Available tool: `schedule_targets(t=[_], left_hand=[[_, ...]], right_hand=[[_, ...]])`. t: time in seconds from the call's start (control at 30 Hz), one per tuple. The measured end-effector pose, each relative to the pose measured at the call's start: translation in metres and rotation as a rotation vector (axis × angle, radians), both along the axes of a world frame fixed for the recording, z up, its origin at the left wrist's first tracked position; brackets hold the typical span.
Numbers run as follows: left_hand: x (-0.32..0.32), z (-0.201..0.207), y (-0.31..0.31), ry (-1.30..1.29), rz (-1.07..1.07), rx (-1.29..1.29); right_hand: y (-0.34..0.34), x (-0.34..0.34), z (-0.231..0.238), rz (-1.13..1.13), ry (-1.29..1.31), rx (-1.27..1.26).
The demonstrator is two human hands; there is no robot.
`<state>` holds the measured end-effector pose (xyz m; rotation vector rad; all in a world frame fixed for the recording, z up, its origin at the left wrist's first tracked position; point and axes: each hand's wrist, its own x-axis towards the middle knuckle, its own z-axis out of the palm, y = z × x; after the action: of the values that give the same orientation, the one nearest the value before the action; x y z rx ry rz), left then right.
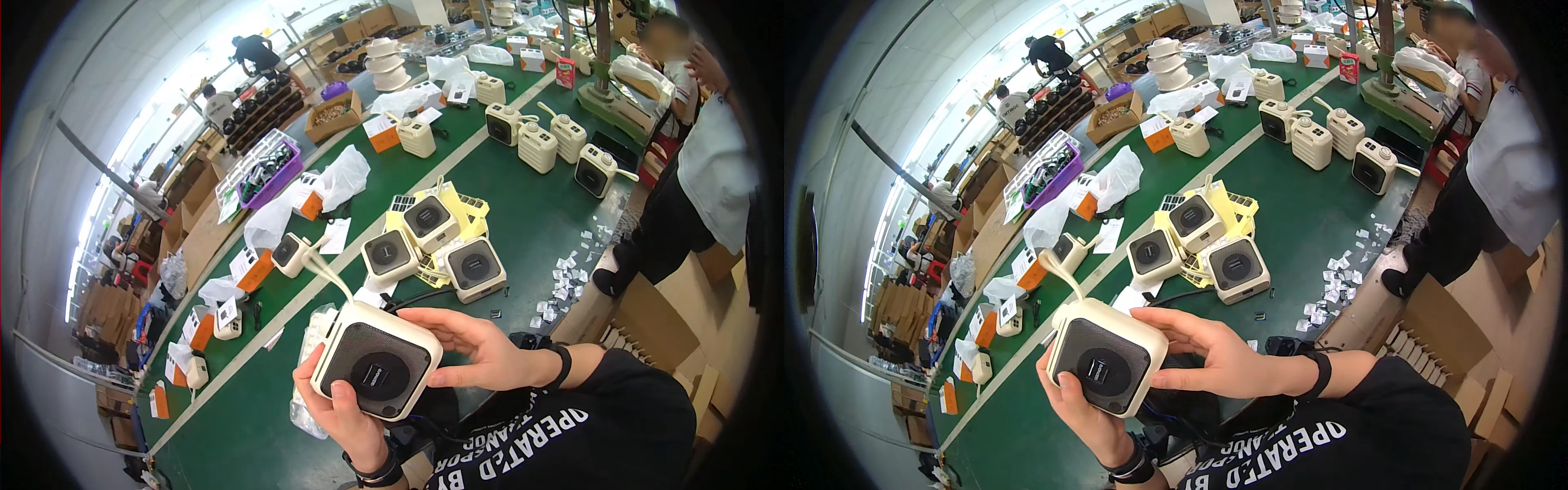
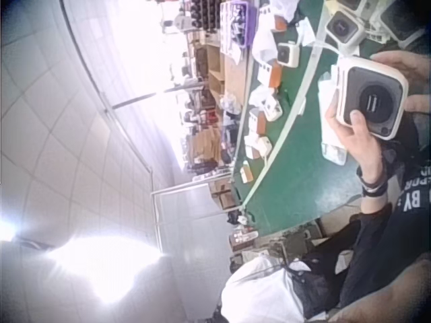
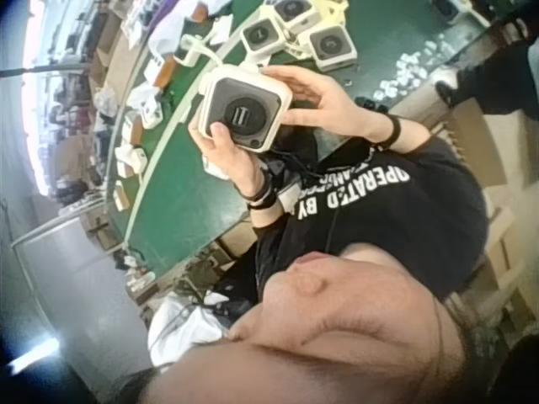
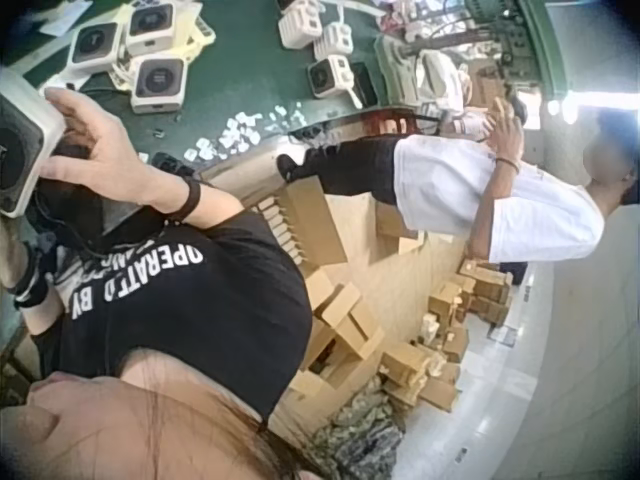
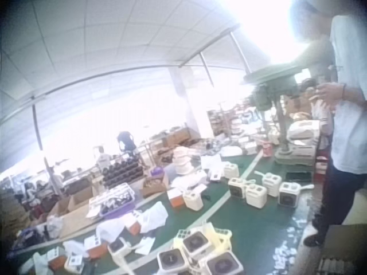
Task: Inspecting and assembling components for portable radios on a factory production line.
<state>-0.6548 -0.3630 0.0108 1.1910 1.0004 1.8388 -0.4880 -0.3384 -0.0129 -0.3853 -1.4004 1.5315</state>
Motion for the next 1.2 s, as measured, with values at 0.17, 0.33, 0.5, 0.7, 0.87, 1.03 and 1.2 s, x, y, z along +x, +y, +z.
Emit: schedule_targets(t=[0.17,0.33,0.5,0.7,0.87,1.03,1.2], left_hand=[[-0.001,-0.003,-0.004,0.016,0.019,0.015],[0.005,-0.017,0.004,-0.302,-0.088,-0.206],[0.005,-0.02,0.007,-0.33,-0.091,-0.207],[0.0,-0.015,-0.002,-0.101,-0.1,-0.147],[-0.013,-0.02,-0.012,-0.188,-0.351,-0.25],[-0.014,-0.032,-0.019,-0.305,-0.422,-0.143],[-0.012,-0.032,-0.019,-0.429,-0.418,-0.192]], right_hand=[[-0.003,-0.005,0.0,0.059,0.04,-0.072],[-0.009,-0.03,-0.001,-0.055,0.136,-0.226],[-0.004,-0.036,-0.003,-0.037,0.144,-0.271],[-0.007,-0.032,0.0,-0.095,0.186,-0.177],[0.0,-0.031,0.004,-0.679,-0.443,0.864],[-0.01,-0.023,0.012,-0.486,-0.189,0.851],[-0.005,-0.024,0.015,-0.327,-0.057,0.362]])
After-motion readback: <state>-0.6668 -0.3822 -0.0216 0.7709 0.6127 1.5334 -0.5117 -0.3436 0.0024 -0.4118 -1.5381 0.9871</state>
